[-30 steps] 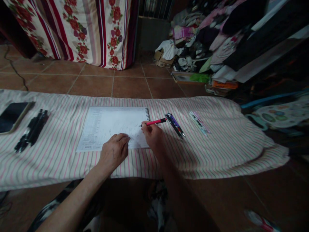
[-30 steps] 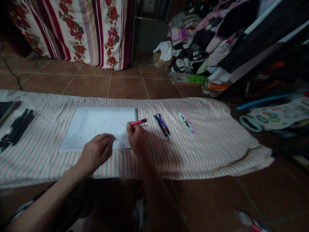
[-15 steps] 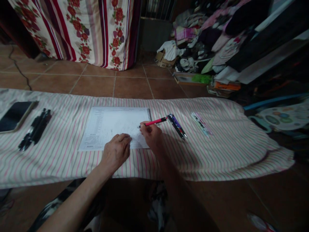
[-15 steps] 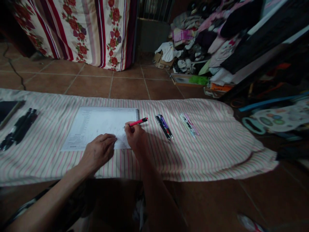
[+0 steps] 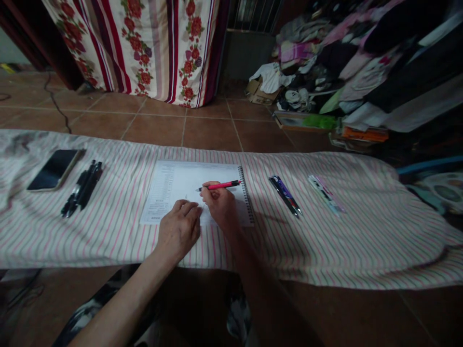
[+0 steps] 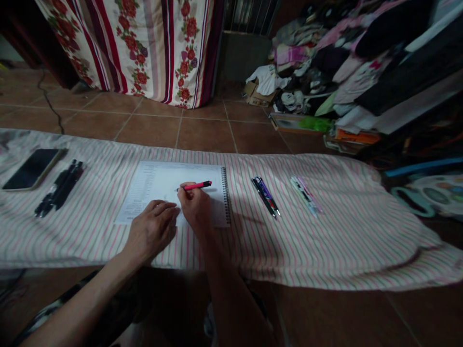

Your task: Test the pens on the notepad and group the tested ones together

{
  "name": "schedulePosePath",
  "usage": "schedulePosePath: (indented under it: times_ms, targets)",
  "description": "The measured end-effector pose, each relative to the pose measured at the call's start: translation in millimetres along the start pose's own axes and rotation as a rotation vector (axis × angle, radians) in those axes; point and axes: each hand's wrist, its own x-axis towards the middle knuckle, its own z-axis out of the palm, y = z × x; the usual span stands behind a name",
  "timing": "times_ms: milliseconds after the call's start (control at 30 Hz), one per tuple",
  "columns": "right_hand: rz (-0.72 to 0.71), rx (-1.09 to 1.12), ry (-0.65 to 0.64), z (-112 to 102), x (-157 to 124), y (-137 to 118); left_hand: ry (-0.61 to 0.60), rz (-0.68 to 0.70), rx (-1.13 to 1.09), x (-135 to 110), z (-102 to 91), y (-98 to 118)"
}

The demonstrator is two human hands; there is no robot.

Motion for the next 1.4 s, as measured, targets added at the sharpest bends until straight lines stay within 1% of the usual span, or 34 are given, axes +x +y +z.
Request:
schedulePosePath:
  times_ms: [133, 233, 333, 500, 600, 633, 700, 767, 833, 1100, 1267, 1400]
  targets:
    - [0.002, -0.082, 0.024, 2.1, 1.6, 2.6, 0.022, -0.046, 0.003, -3.6, -5.5, -13.8]
    - [-0.005, -0.116, 0.035, 3.5, 2.4, 5.5, 0.022, -0.061, -0.007, -5.4, -8.2, -19.6]
    - [-0.016, -0.143, 0.035, 4.3, 3.5, 7.7, 0.017, -0.058, -0.013, -7.0, -9.1, -21.7]
    - [-0.027, -0.210, -0.003, 2.2, 3.4, 6.7, 0.012, -0.048, -0.008, -7.0, -9.5, -21.5]
    - [-0.053, -0.268, 0.034, 1.5, 2.3, 6.3, 0.001, -0.058, 0.003, -5.9, -10.3, -20.3]
    - [-0.066, -0.245, 0.058, 1.5, 2.1, 6.5, -0.002, -0.061, 0.009, -5.7, -10.5, -19.8]
    - [-0.067, -0.098, 0.095, 1.9, 2.1, 6.9, -0.003, -0.067, 0.023, -5.4, -10.6, -18.9]
    - [-0.036, 0.089, 0.101, 2.0, 2.6, 7.1, 0.006, -0.069, 0.036, -5.4, -10.2, -18.4]
    - [-0.006, 0.181, 0.111, 1.3, 3.2, 7.1, 0.015, -0.068, 0.044, -5.2, -9.6, -18.2]
    - [-0.020, 0.157, 0.202, -7.9, 4.3, 7.1, 0.019, -0.082, 0.060, -2.9, -9.8, -16.3]
    - [0.044, 0.244, 0.240, -14.9, 7.5, 6.6, 0.017, -0.109, 0.087, -0.5, -11.0, -13.0]
    - [0.098, 0.297, 0.223, -21.6, 8.0, 5.6, 0.007, -0.120, 0.111, 2.9, -11.9, -10.9]
